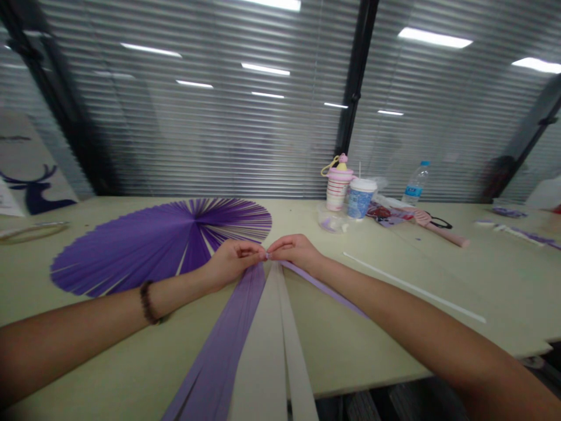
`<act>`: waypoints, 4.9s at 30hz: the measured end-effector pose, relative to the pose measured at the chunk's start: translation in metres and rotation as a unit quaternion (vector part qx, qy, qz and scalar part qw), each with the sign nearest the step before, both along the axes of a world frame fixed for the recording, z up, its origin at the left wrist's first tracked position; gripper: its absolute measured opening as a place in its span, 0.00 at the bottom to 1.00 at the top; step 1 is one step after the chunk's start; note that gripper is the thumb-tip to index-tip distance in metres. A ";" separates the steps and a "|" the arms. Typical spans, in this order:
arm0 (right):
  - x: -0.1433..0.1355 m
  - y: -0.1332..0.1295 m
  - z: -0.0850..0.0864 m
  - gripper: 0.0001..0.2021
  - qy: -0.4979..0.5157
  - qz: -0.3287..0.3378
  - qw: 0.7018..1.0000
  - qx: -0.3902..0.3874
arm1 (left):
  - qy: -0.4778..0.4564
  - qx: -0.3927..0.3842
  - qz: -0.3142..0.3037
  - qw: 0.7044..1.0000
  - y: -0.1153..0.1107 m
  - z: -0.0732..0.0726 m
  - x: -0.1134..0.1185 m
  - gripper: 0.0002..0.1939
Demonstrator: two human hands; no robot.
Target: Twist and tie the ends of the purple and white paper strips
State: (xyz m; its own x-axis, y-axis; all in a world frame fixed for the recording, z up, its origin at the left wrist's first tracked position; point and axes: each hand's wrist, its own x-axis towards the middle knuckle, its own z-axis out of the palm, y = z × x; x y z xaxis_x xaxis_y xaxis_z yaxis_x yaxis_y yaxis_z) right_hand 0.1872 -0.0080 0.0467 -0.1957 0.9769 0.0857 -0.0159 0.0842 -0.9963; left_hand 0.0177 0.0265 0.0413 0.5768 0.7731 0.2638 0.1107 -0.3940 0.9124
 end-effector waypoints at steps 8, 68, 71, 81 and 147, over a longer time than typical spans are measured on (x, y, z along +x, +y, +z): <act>0.003 0.006 -0.003 0.11 -0.040 -0.013 0.999 0.007 | 0.004 0.027 0.020 0.999 0.000 0.001 0.001 0.07; -0.005 0.000 -0.004 0.06 -0.111 -0.019 0.992 0.051 | 0.046 0.095 0.014 0.994 0.000 0.000 0.002 0.08; -0.005 0.001 -0.004 0.05 -0.110 -0.012 0.992 0.056 | 0.069 0.121 0.019 0.990 -0.001 0.000 0.002 0.08; -0.007 -0.001 -0.003 0.07 -0.098 -0.008 0.994 0.047 | 0.063 0.150 0.019 0.986 -0.002 -0.002 0.003 0.06; -0.010 -0.003 -0.003 0.10 -0.093 -0.031 0.994 0.057 | 0.010 0.077 0.045 0.996 -0.006 0.004 0.000 0.04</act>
State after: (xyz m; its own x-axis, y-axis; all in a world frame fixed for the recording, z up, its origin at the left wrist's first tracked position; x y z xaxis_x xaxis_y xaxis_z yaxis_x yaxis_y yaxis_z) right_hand 0.1772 -0.0110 0.0435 -0.1584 0.9737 0.1640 0.1769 0.1914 -0.9654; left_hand 0.0177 0.0210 0.0451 0.5135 0.7731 0.3724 0.1691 -0.5166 0.8393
